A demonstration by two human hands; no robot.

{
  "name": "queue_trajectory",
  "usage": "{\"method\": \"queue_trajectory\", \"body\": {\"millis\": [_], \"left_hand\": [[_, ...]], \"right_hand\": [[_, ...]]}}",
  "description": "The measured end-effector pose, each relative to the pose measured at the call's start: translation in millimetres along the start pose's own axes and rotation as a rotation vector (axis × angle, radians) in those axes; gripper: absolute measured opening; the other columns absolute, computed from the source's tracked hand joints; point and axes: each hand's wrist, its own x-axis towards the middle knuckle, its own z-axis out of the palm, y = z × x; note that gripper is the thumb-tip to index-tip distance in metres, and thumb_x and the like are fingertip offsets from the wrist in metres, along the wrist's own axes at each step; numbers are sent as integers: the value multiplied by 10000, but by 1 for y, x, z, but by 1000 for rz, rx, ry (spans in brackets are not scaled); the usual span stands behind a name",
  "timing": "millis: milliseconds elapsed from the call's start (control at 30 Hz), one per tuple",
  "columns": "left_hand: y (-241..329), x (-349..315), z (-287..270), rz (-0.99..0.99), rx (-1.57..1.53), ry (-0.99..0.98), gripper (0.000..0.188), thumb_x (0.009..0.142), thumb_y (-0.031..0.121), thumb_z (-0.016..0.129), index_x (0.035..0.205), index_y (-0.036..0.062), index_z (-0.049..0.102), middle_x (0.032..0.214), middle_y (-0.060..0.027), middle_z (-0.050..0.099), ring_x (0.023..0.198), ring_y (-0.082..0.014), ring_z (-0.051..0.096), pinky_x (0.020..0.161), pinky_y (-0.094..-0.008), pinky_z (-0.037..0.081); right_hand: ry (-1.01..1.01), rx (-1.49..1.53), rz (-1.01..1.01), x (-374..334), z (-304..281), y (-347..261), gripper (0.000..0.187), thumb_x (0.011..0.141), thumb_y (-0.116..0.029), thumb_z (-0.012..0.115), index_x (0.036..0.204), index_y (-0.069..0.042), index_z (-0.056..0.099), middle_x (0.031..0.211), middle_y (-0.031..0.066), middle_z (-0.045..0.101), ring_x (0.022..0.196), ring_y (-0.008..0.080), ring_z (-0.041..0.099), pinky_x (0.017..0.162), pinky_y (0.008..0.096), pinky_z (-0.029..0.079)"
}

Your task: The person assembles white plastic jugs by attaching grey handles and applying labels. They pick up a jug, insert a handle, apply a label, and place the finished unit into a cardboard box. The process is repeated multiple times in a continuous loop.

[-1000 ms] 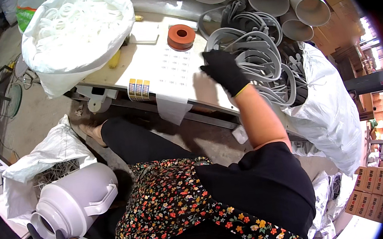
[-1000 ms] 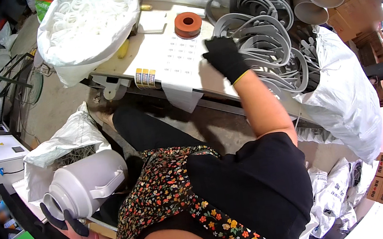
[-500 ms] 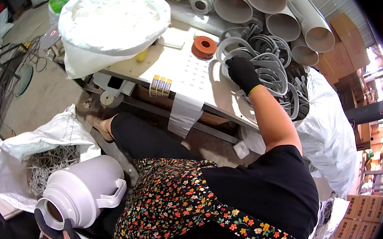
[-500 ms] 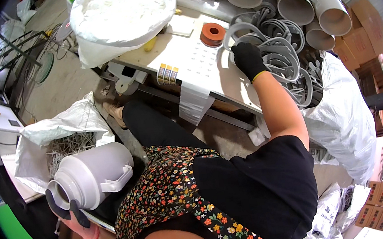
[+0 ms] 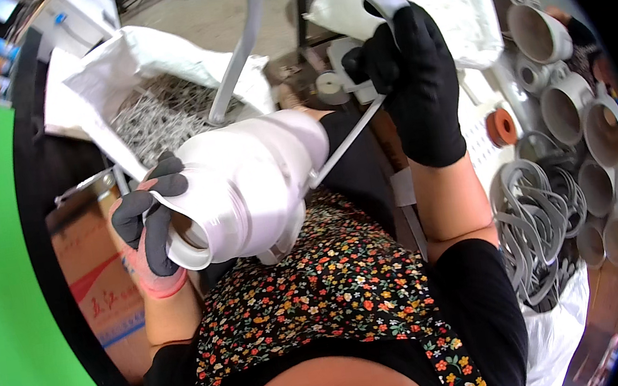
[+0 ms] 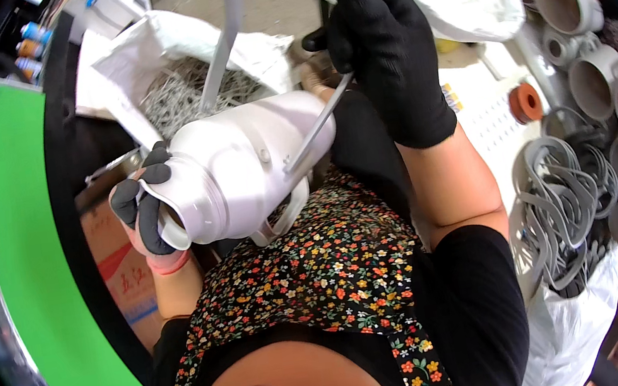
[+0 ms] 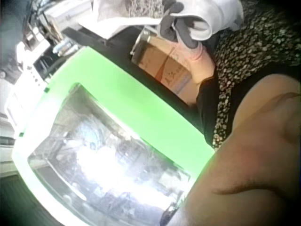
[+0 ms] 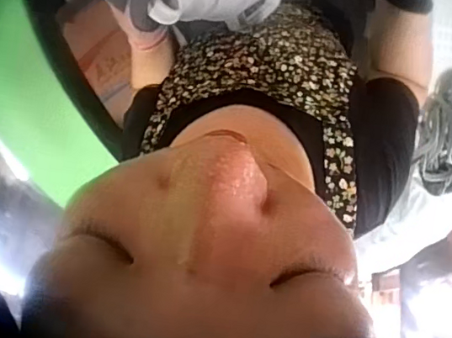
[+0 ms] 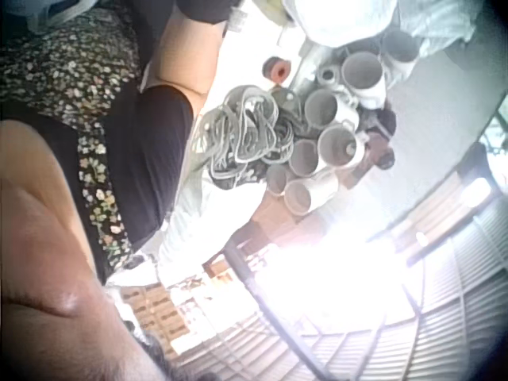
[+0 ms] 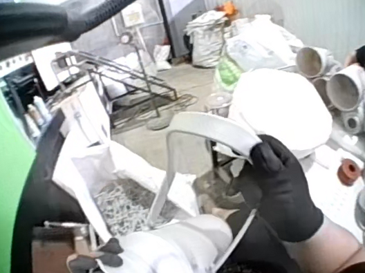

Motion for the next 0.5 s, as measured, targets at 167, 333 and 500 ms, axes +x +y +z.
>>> {"method": "queue_trajectory", "body": {"millis": [167, 333, 500], "left_hand": [[11, -20, -12, 56, 80, 4, 241, 813, 3, 473, 1034, 95, 505, 942, -160, 680, 1065, -397, 587, 1030, -578, 369], [8, -40, -21, -34, 55, 88, 208, 811, -3, 451, 994, 95, 454, 905, -154, 675, 1057, -392, 586, 1045, -585, 350], [16, -24, -2, 45, 120, -8, 165, 823, 19, 454, 971, 92, 442, 880, -149, 671, 1055, -370, 587, 1054, -579, 343]], "right_hand": [[-125, 78, 150, 10, 25, 30, 267, 999, -313, 483, 969, -60, 564, 582, -35, 372, 496, 68, 333, 567, 232, 414], [-149, -7, 205, -2, 42, 37, 299, 991, -336, 500, 986, -48, 579, 589, -19, 434, 504, 58, 395, 617, 240, 488], [-204, 24, 257, -16, 32, 40, 309, 943, -301, 593, 1031, -5, 599, 583, -6, 480, 489, 64, 436, 591, 246, 489]]}}
